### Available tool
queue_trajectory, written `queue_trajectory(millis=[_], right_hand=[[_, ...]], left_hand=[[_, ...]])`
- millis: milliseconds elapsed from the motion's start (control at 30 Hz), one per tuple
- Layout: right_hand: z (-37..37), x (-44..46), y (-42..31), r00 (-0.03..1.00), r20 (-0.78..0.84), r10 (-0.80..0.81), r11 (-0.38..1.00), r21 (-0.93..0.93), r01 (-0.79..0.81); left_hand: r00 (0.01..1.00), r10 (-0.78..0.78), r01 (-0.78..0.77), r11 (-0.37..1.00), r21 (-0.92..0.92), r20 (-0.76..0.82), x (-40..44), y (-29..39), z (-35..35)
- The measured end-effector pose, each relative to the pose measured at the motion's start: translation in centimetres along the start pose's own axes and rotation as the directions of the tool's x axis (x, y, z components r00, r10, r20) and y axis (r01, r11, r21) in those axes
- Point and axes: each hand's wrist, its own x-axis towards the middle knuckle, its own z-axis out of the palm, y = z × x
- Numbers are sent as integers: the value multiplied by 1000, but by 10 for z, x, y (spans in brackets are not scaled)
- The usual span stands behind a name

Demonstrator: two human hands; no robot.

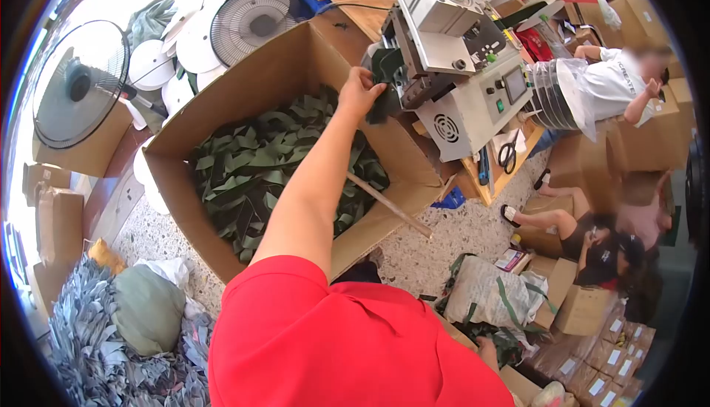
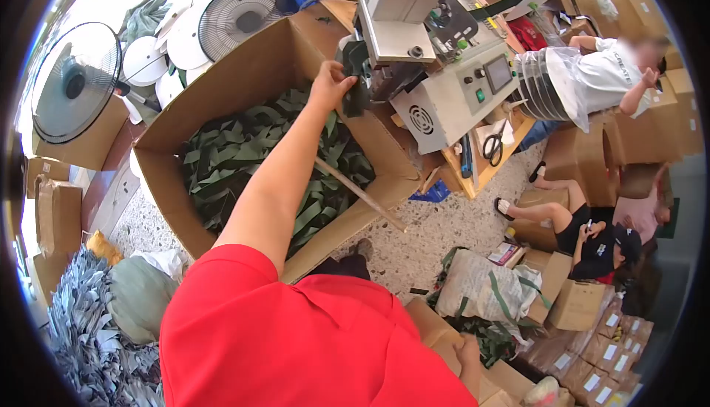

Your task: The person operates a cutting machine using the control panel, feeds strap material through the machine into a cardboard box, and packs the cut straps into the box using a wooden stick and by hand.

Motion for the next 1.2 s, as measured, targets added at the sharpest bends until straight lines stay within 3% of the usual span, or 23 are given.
queue_trajectory(millis=[33, 67, 133, 167, 200, 233, 267, 300, 333, 367, 433, 500, 567, 633, 733, 833, 900, 967, 1000, 1067, 1100, 1200], right_hand=[[19, 37, 38, 1000, -4, -27, 984, 174, 27], [17, 62, 39, 995, -13, -96, 989, 115, 97], [-18, 66, -14, 954, -198, -227, 969, 50, 241], [-30, 65, -34, 955, -195, -221, 969, 67, 238], [-39, 65, -51, 957, -194, -215, 968, 85, 235], [-42, 65, -58, 959, -194, -209, 967, 102, 232], [-37, 69, -55, 957, -167, -238, 966, 64, 251], [-27, 71, -51, 960, -140, -242, 966, 59, 252], [-16, 72, -44, 963, -114, -244, 967, 52, 251], [-5, 72, -36, 966, -90, -243, 968, 43, 247], [5, 70, -32, 963, 6, -268, 963, -28, 268], [7, 57, -47, 974, 87, -208, 977, -27, 211], [12, 57, -40, 973, 66, -222, 975, -17, 224], [9, 52, -49, 974, 39, -225, 974, -25, 226], [10, 46, -57, 976, -51, -213, 976, 25, 214], [16, 36, -62, 971, -91, -223, 969, 85, 230], [25, 25, -65, 991, -55, -120, 983, 133, 127], [33, 15, -62, 997, -14, -71, 989, 128, 72], [40, 10, -57, 997, 3, -72, 992, 102, 71], [60, 8, -37, 997, 69, -29, 994, 104, 21], [75, 16, -21, 992, 123, 14, 992, 126, -29], [78, 12, -22, 968, 220, 122, 974, 161, -159]], left_hand=[[996, -81, 79, 996, 29, 46, 1, -10, 2], [996, -71, 67, 996, 54, 56, -3, -15, -3], [995, -51, 42, 994, 103, 85, -16, -30, -22], [999, -44, 44, 993, 112, 2, -18, -64, -27], [967, -242, 227, 960, 166, 79, -26, -68, -52], [978, -199, 170, 928, 333, 57, -32, -108, -63], [947, -305, 236, 872, 429, 97, -38, -148, -72], [907, -389, 180, 703, 688, 160, -52, -152, -92], [838, -525, 248, 609, 753, 149, -65, -103, -115], [865, -493, 298, 649, 700, 89, -65, -117, -119], [946, -320, 248, 808, 535, 44, -54, -126, -109], [994, -87, 58, 933, 354, 67, -30, -115, -85], [998, 45, -50, 984, 170, 35, -15, -75, -57], [997, 66, -71, 991, 111, 47, -7, -31, -34], [997, -21, 13, 995, -101, -78, 3, -6, 6], [980, -184, 187, 982, -22, 79, 3, 8, 7], [996, -56, 56, 998, 8, 63, 5, -27, 16], [965, -233, 237, 971, -21, 119, -14, -34, -10], [980, -165, 168, 986, -20, 110, -29, -41, -26], [944, -299, 258, 933, 252, 139, -50, -86, -52], [938, -306, 232, 902, 365, 161, -61, -116, -66], [873, -474, 391, 823, 412, 118, -101, -139, -116]])
